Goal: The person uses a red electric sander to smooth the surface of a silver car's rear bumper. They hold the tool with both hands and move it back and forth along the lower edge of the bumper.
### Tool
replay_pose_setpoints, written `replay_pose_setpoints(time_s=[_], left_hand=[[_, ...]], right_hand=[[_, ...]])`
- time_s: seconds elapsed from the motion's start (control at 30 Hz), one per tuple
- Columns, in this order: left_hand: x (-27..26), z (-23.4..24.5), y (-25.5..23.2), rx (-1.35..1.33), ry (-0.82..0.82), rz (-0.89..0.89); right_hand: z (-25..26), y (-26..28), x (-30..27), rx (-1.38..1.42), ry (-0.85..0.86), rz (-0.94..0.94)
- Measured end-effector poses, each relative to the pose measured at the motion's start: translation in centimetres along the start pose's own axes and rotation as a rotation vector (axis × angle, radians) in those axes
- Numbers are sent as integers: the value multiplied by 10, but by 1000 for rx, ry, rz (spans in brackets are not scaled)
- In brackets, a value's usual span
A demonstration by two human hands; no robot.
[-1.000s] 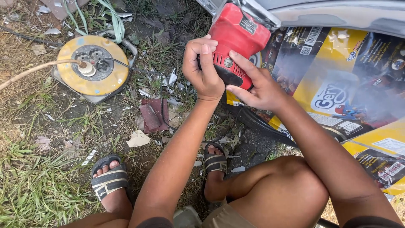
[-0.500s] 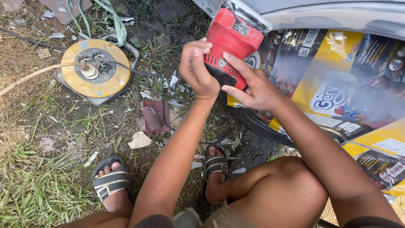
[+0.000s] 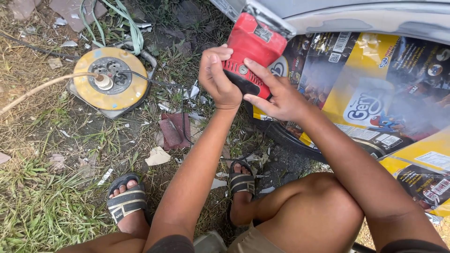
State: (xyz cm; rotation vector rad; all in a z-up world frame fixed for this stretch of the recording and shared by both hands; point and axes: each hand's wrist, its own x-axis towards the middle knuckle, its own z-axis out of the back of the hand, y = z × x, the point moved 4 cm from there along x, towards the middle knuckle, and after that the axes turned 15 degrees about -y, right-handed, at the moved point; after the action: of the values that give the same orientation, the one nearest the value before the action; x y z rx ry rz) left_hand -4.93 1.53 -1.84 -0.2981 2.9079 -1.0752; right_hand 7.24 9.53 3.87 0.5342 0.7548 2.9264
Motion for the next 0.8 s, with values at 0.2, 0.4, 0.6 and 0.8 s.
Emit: replay_pose_setpoints(time_s=[0.2, 0.4, 0.6, 0.8], left_hand=[[-5, -8, -15, -30, 15, -12], [-5, -16, -21, -45, 73, -32], [1, -3, -5, -10, -12, -4], [-6, -20, -32, -65, 59, -80]], right_hand=[[10, 6, -5, -20, -45, 24], [13, 4, -9, -10, -50, 45], [4, 7, 4, 15, -22, 22], [18, 7, -8, -18, -63, 130]])
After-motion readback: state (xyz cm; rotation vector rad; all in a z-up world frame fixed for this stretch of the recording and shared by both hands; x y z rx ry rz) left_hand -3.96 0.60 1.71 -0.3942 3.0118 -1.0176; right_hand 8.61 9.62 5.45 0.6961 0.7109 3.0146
